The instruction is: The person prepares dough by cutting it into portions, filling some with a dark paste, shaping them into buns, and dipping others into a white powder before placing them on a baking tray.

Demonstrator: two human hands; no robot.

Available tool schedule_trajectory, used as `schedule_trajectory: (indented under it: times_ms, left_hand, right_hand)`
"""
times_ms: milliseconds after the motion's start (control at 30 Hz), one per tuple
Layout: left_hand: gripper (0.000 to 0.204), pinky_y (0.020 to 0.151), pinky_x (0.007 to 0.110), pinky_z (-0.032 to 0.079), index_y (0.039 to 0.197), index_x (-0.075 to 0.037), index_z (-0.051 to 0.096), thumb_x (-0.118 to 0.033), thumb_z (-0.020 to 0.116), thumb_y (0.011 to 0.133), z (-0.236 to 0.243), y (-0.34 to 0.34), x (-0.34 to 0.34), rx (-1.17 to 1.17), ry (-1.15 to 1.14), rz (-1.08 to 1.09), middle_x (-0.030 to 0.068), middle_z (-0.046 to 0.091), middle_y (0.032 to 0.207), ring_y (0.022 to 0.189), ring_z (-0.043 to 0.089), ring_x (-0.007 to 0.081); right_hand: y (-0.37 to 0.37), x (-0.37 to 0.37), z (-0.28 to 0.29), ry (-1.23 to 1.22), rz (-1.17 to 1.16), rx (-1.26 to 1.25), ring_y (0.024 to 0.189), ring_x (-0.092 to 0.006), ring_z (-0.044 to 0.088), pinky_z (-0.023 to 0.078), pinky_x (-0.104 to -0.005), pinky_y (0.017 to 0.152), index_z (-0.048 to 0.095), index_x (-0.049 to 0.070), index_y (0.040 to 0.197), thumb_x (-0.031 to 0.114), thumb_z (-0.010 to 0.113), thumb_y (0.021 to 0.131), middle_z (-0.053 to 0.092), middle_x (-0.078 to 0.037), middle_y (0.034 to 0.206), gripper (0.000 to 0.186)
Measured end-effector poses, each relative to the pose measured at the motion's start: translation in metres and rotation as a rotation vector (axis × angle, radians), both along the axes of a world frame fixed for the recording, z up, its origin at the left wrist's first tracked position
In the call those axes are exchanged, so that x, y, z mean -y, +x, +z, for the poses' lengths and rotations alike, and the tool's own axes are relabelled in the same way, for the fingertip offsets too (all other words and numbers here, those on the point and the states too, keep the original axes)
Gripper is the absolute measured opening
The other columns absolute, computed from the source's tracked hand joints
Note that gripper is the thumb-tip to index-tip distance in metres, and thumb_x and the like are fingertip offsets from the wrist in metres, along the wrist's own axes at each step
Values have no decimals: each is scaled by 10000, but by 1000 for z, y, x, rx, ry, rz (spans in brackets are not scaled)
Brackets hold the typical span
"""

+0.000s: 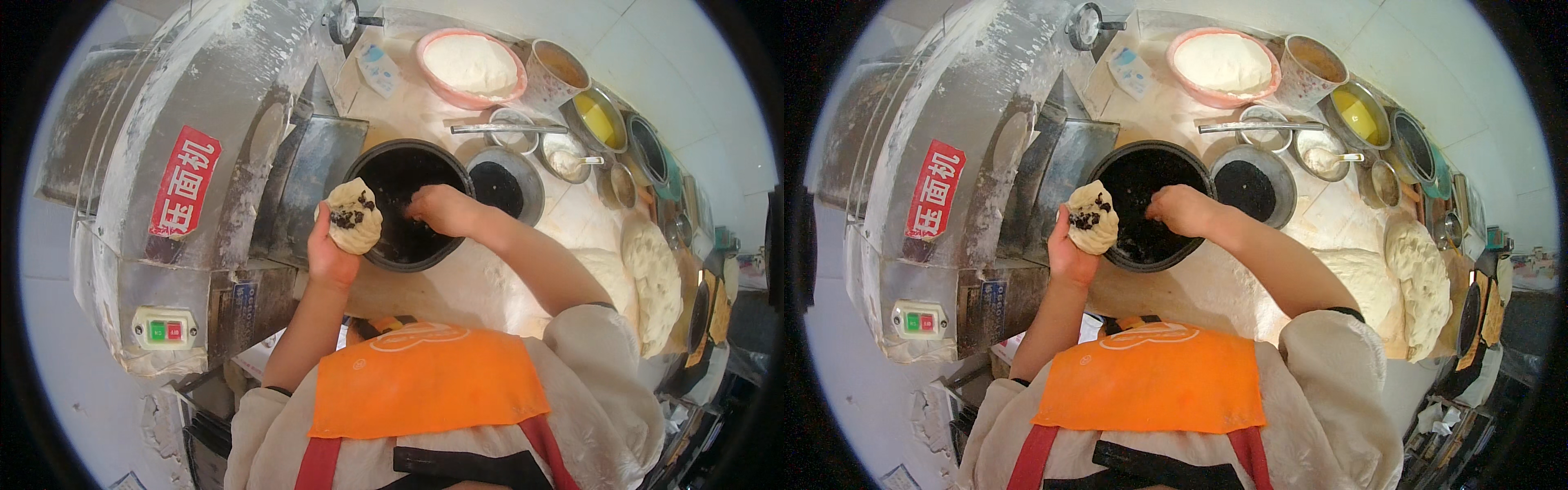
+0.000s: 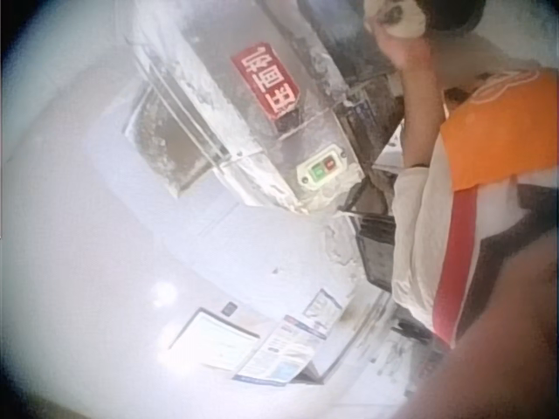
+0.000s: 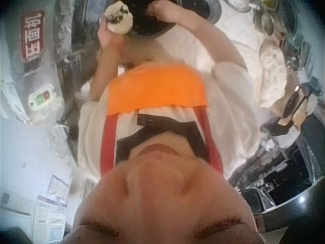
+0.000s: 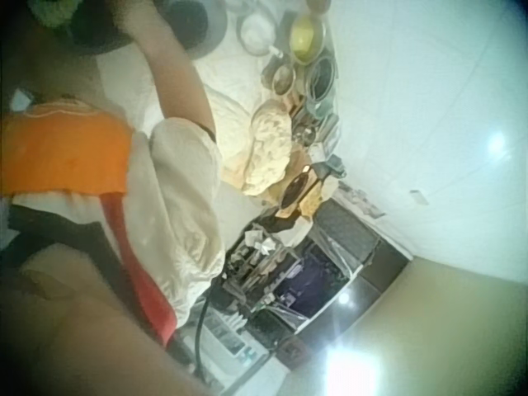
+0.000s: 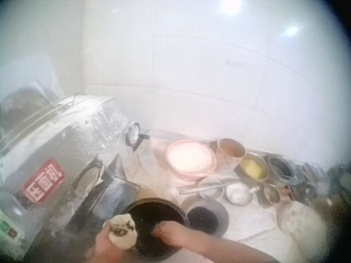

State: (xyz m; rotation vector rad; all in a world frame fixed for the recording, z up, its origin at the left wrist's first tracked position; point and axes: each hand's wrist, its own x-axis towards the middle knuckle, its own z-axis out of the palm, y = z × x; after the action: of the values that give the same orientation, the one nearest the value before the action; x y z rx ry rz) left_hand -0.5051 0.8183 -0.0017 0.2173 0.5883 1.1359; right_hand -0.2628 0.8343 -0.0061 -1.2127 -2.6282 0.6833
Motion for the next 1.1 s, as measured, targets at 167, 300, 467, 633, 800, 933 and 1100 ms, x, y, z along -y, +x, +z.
schedule_trajectory:
  times_ms: [167, 300, 467, 633, 800, 933, 1100]
  left_hand:
    - [466, 1027, 443, 426, 1321, -38, 486, -383, 378, 1026, 2, 1, 3, -6, -2, 4, 106, 548, 1308, 1213, 525, 282]
    - [474, 1031, 444, 420, 1323, -37, 483, -390, 373, 1027, 5, 3, 4, -55, -5, 13, 107, 538, 1322, 1217, 521, 284]
    - [480, 1036, 451, 413, 1328, -34, 476, -394, 374, 1026, -1, 1, 2, -33, 17, 0, 117, 527, 1334, 1225, 514, 292]
    - [484, 1038, 454, 410, 1332, -34, 472, -397, 386, 1023, 0, 2, 2, -34, 17, -6, 120, 532, 1329, 1225, 514, 295]
    - [488, 1033, 452, 415, 1336, -34, 470, -398, 396, 1019, 7, 2, 2, -35, -6, -26, 119, 536, 1326, 1217, 522, 295]
    - [493, 1028, 455, 419, 1337, -33, 471, -402, 402, 1017, 11, 1, -2, -52, -3, -46, 123, 537, 1326, 1210, 529, 297]
    - [505, 1030, 458, 416, 1325, -34, 482, -423, 395, 1014, 17, 13, -3, -71, -33, -24, 122, 539, 1322, 1212, 525, 295]
  right_hand:
    - [24, 9, 31, 59, 17, -32, 879, -318, 614, 508, -405, 776, 703, 37, 945, 38, 594, 738, 643, -133, 873, 234]
    - [25, 15, 23, 240, -135, 18, 850, -309, 598, 503, -399, 742, 698, 31, 905, 21, 595, 713, 618, -125, 801, 218]
    - [15, 22, 10, -112, -120, 128, 863, -329, 628, 509, -417, 763, 709, 25, 917, 33, 595, 744, 665, -166, 874, 207]
    - [19, 12, 20, -411, -150, -27, 758, -278, 655, 515, -356, 721, 718, 11, 979, 84, 612, 782, 689, -162, 821, 235]
    - [29, -3, 60, -754, -275, -114, 645, -152, 618, 498, -292, 619, 722, -3, 996, 103, 602, 791, 677, -103, 733, 260]
    - [52, 7, 63, -917, -480, -518, 572, -126, 552, 419, -243, 511, 691, -84, 988, 50, 594, 793, 637, -105, 679, 255]
    - [51, 29, 82, -762, -764, -864, 575, -110, 558, 410, -234, 481, 694, -74, 962, 24, 606, 804, 660, -103, 729, 206]
